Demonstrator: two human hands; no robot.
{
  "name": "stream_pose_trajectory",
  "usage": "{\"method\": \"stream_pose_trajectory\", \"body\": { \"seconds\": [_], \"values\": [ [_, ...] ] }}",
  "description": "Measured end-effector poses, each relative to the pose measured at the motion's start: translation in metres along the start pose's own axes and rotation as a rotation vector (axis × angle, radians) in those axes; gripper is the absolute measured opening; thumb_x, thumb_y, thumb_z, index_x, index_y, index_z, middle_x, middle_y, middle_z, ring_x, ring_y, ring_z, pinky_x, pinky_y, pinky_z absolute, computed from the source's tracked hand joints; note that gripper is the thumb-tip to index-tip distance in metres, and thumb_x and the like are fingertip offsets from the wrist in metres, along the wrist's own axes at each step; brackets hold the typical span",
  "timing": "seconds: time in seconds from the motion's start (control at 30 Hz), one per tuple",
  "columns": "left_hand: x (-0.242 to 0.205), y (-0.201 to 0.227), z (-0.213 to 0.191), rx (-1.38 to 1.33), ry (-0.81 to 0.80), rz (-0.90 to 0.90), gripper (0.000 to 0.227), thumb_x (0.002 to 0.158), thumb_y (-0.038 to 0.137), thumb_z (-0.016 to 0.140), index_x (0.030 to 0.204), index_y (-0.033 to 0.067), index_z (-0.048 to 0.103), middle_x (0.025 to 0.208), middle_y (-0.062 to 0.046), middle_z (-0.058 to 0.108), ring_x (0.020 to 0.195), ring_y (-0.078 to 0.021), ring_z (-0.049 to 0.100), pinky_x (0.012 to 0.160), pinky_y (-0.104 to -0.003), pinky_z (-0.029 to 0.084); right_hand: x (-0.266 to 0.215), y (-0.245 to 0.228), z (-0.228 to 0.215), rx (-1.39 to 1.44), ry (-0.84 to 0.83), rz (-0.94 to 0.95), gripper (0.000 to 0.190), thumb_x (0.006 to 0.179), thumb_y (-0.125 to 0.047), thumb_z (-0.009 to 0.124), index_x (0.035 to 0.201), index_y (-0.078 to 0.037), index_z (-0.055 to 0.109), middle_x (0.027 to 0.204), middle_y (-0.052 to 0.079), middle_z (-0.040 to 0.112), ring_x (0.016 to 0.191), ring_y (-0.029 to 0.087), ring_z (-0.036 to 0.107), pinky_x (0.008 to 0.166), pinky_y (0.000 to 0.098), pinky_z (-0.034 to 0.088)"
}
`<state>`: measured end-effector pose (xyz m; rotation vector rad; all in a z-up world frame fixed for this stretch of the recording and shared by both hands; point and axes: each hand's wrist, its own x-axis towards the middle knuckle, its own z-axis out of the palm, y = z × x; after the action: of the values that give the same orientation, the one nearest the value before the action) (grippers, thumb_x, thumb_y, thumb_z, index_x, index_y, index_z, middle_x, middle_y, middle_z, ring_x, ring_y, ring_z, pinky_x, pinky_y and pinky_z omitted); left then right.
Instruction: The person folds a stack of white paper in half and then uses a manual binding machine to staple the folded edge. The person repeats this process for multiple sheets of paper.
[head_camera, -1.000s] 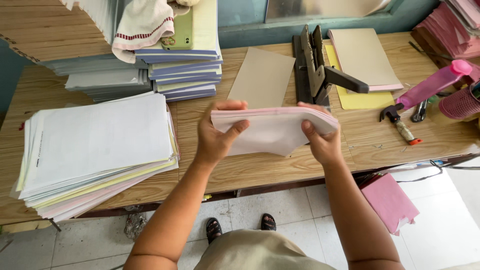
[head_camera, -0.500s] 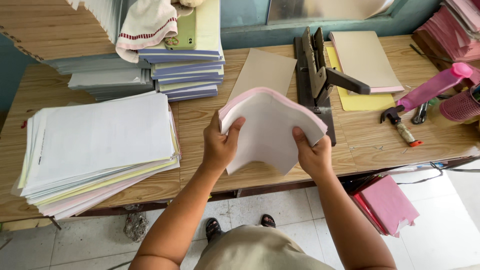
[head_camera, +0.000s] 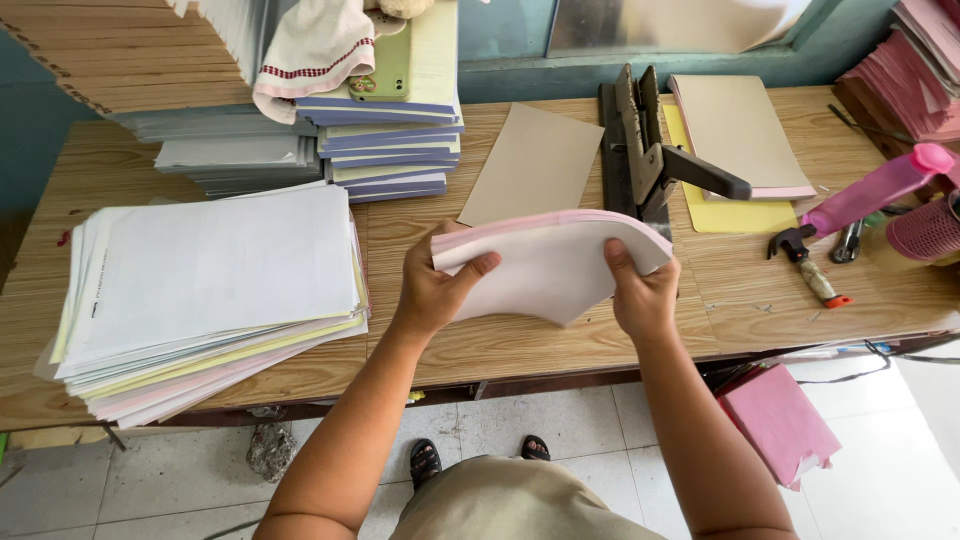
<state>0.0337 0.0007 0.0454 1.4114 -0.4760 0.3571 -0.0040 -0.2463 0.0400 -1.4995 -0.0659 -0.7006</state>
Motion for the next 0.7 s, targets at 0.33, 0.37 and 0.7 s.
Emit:
{"method": "stream_pose_trajectory", "body": {
  "seconds": [0.33, 0.37, 0.7],
  "values": [
    [-0.003, 0.005, -0.003, -0.087, -0.018, -0.094, 0.017, 0.081, 0.005, 0.086, 0.094, 0.0033, 0.076, 0.085, -0.009, 0.077, 0.085, -0.0097, 0.061, 0.078, -0.035, 0.056, 0.017, -0.096, 0.018, -0.941, -0.033, -0.89, 0.075, 0.098, -0.018, 0.082, 0.15, 0.016, 0.039, 0.153, 0.037, 0.041, 0.143, 0.054, 0.037, 0.119, 0.0612, 0.024],
    [-0.002, 0.005, -0.003, -0.086, -0.02, -0.098, 0.018, 0.08, 0.006, 0.087, 0.095, 0.0037, 0.076, 0.085, -0.009, 0.077, 0.086, -0.0098, 0.062, 0.078, -0.035, 0.056, 0.017, -0.105, 0.023, -1.073, -0.157, -0.878, 0.061, 0.093, -0.015, 0.081, 0.145, 0.005, 0.054, 0.145, 0.025, 0.056, 0.14, 0.044, 0.048, 0.121, 0.059, 0.023],
    [0.0, 0.012, -0.003, -0.137, -0.053, -0.116, 0.021, 0.081, 0.008, 0.086, 0.1, 0.0054, 0.078, 0.092, -0.008, 0.078, 0.092, -0.0091, 0.062, 0.085, -0.034, 0.056, 0.016, -0.11, 0.082, -1.176, -0.303, -0.947, 0.066, 0.086, -0.003, 0.062, 0.151, -0.006, 0.054, 0.157, 0.016, 0.05, 0.141, 0.036, 0.052, 0.115, 0.0462, 0.038]
  ]
}}
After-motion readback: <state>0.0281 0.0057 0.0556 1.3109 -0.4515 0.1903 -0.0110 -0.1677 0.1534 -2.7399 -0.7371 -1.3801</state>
